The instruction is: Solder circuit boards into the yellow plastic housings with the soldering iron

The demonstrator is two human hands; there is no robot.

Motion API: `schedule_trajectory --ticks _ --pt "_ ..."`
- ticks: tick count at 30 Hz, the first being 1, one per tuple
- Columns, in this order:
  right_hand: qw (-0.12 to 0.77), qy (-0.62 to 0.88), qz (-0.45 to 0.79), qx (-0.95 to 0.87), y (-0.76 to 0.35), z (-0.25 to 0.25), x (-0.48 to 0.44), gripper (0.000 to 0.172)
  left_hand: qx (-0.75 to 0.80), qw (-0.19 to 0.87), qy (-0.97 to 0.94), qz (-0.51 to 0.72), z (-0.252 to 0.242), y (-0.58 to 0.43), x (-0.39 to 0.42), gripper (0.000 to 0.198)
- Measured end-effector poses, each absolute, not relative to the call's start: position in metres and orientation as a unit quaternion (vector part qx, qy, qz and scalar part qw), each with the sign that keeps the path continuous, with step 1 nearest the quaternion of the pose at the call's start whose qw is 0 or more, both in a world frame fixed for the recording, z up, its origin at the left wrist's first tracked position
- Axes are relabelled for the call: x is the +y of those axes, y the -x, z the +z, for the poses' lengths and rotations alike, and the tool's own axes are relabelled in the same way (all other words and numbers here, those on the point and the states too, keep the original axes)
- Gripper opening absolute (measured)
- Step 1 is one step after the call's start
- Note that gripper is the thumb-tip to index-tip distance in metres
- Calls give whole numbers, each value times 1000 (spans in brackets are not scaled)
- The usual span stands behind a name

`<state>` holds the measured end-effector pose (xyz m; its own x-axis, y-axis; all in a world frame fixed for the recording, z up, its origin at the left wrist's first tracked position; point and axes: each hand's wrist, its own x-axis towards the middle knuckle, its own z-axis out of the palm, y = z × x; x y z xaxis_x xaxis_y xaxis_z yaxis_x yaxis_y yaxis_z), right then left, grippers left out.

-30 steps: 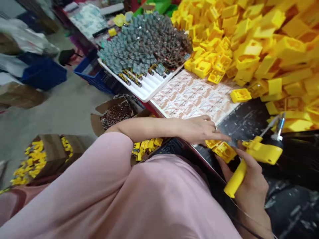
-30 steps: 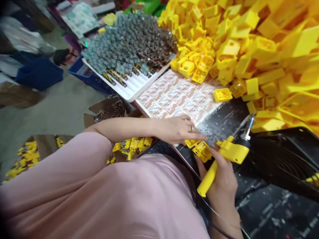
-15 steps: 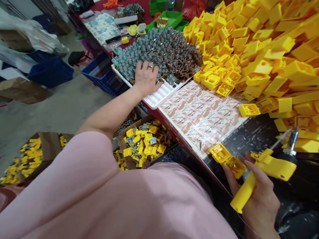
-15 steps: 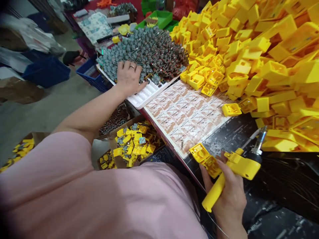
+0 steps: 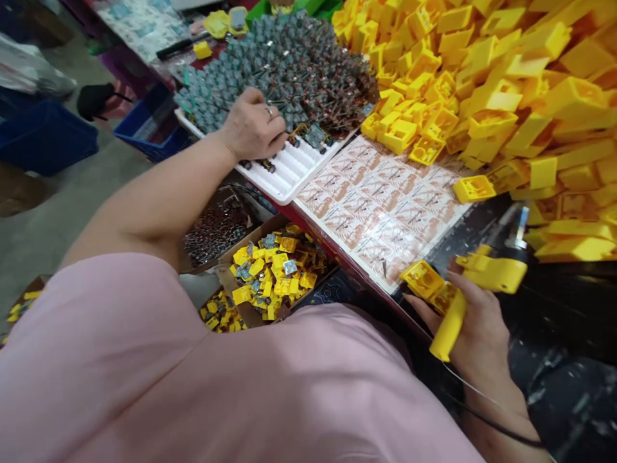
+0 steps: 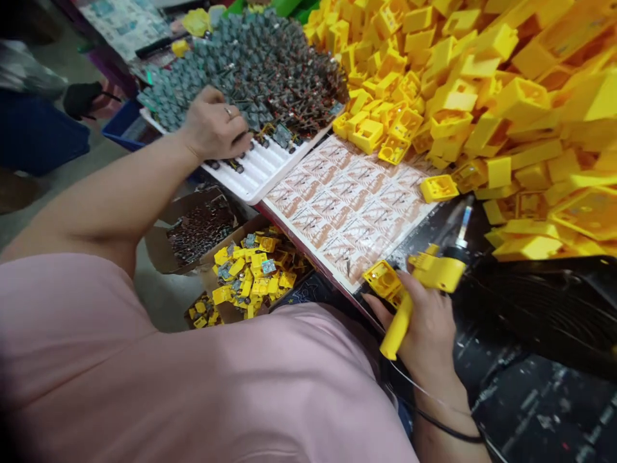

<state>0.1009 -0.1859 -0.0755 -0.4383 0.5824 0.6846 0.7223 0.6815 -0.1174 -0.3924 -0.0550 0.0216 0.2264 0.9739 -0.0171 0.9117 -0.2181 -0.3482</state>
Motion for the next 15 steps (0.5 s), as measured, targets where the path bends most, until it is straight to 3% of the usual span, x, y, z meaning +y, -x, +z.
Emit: schedule_trajectory --ticks 5,9,12,15 --pt "321 393 -103 -855 -94 -77 -186 57 -632 158 746 138 56 351 -61 95" --pt "320 397 -110 -853 -94 -77 -189 56 -629 178 749 110 93 284 -74 75" --pt "334 395 -94 -851 -93 -75 -190 60 -611 111 784 6 99 232 -65 56" --pt "348 395 -72 -847 -92 -75 -192 70 -586 -50 806 -58 69 193 -43 48"
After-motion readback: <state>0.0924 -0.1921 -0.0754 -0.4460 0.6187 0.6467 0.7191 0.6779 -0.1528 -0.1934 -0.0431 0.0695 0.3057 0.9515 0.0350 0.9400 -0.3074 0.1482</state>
